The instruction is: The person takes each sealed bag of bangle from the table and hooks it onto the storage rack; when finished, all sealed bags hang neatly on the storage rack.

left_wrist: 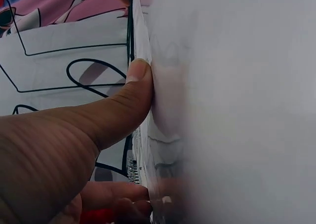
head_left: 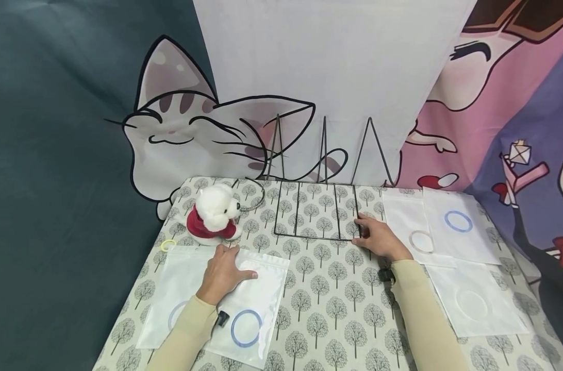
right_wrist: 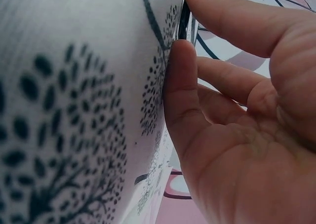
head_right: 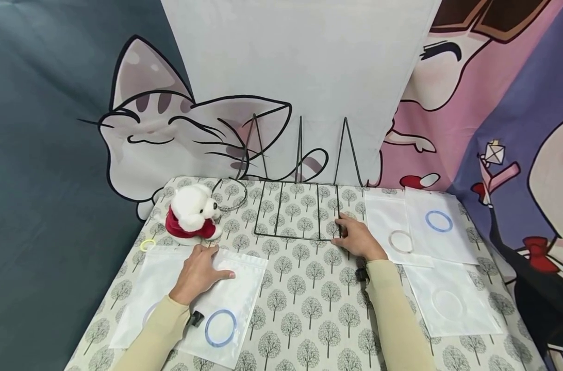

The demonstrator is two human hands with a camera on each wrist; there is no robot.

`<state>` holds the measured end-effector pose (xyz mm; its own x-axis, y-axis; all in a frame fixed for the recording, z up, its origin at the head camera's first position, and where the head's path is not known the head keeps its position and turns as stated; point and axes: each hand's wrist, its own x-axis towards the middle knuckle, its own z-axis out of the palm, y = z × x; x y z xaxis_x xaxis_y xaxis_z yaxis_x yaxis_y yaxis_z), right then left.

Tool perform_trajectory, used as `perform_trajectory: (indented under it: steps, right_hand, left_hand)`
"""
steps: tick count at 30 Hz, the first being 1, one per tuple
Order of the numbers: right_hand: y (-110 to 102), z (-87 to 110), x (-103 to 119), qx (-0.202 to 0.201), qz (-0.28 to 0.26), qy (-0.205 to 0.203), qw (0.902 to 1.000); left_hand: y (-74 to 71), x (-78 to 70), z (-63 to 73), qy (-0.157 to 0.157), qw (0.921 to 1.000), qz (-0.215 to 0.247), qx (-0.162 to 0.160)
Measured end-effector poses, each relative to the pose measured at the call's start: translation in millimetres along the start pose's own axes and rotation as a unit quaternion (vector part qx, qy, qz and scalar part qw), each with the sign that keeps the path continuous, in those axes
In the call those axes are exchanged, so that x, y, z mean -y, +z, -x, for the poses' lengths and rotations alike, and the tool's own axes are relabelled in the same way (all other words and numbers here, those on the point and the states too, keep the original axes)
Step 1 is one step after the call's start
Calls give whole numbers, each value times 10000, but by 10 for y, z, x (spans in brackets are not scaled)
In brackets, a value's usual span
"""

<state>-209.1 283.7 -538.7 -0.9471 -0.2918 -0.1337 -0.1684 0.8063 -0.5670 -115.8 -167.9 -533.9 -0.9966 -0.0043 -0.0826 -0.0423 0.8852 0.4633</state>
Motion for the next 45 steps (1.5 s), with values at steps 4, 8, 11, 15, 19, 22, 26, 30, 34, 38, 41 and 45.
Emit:
perform_trajectory:
  steps: [4, 8, 11, 15, 19, 22, 26, 30, 34, 38, 41, 45]
  right_hand:
    - [-6, 5, 4, -25, 44, -9, 10000]
    - [0, 0, 24, 3, 46, -41, 10000]
    - [2, -2, 37, 36, 47, -57, 10000]
    - [-7, -3, 41, 33, 26, -25, 10000]
    - [-20, -10, 43, 54, -43, -8, 10000]
    - [-25, -16, 47, 73, -48, -9, 10000]
    - [-30, -17, 58, 40, -68, -7, 10000]
    - [-25, -13, 70, 20, -67, -1, 10000]
    - [-18, -2, 73, 14, -56, 43, 10000]
    - [-22, 7, 77, 19, -126, 77, 9999]
    - [-26, 12, 82, 37, -151, 89, 9998]
    - [-30, 14, 84, 41, -139, 94, 9999]
  left_hand:
    - [13, 15, 7, 142, 9994, -175, -247]
    - [23, 32, 18, 252, 9989, -51, -403]
    - [32, 54, 17, 301, 9987, 99, -400]
    - [39, 77, -11, 482, 9968, 544, -324]
    - [41, 103, -57, 606, 9916, 1127, -205]
    - [35, 125, -79, 483, 9875, 1499, -4]
    - [-23, 139, -69, 211, 9803, 1916, 425]
    - [-132, 159, -32, 90, 9721, 2138, 961]
    - [-248, 176, -10, 197, 9577, 2524, 1368]
    - [-332, 174, -3, 307, 9453, 2915, 1431]
    - [-372, 156, -8, 313, 9387, 3142, 1386]
    - [-421, 93, -16, 306, 9226, 3541, 1497]
